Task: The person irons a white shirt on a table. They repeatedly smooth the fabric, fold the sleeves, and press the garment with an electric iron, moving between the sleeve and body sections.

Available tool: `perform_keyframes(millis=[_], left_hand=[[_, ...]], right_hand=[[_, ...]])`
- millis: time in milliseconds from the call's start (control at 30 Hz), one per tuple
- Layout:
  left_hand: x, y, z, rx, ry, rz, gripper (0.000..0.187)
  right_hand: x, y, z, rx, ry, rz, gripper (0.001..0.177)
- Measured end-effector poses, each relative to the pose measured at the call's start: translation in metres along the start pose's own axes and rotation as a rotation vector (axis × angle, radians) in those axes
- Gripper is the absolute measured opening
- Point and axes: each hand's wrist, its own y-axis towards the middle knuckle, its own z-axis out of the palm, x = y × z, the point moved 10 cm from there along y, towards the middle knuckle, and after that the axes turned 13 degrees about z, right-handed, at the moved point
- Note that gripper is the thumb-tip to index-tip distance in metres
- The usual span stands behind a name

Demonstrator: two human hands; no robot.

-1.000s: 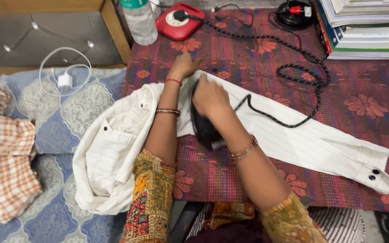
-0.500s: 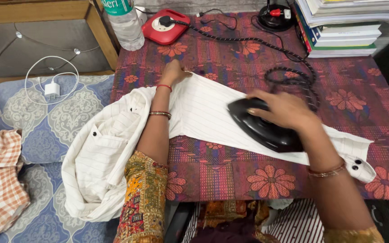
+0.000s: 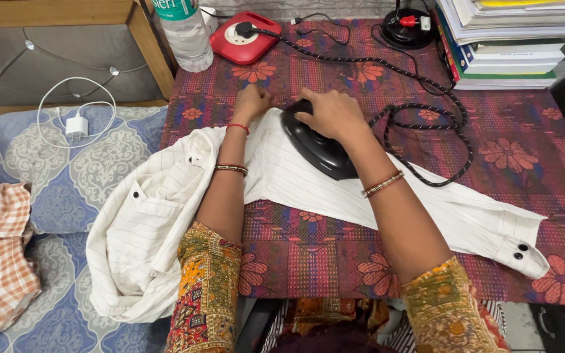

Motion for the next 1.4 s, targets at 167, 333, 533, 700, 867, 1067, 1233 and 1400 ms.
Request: perform_keyframes(millis=[167,333,533,700,867,1067,1233,1400], left_hand=[[0.02,0.009,0.003,0.047,0.131,-0.072,0.056],[-0.008,-0.006,-0.01,0.075,0.08,-0.081,0.06],[-0.02,-0.014,-0.021,0.055,0.082,-0.076,0.063],[-0.022,-0.007,-0.021,0.057,0.12,-0.069,0.064],[-0.038,-0.023,-0.021,0.221,0.14,-0.116,0.065],[-0.031,-0.016,-0.014,0.225,0.218,-0.083,0.04],[-0.01,-0.005,0.0,0.225,0.239,-0.091,0.039],[-0.007,-0.007,-0.004,0.196,0.189,-0.045,0.042]], right_hand=[[-0.007,-0.005,0.004,0.079,0.017,0.035,0.046],[0.019,0.016,0.011,0.045,0.0,-0.014,0.046],[0.002,0.016,0.012,0.029,-0.006,-0.044,0.048],[0.017,0.017,0.022,0.223,0.147,0.065,0.052],[0.035,-0.024,0.043,0.321,0.245,0.157,0.055],[0.037,-0.021,0.05,0.193,0.276,0.187,0.061],[0.051,-0.021,0.056,0.278,0.356,0.263,0.067],[0.063,-0.036,0.056,0.173,0.299,0.226,0.054]])
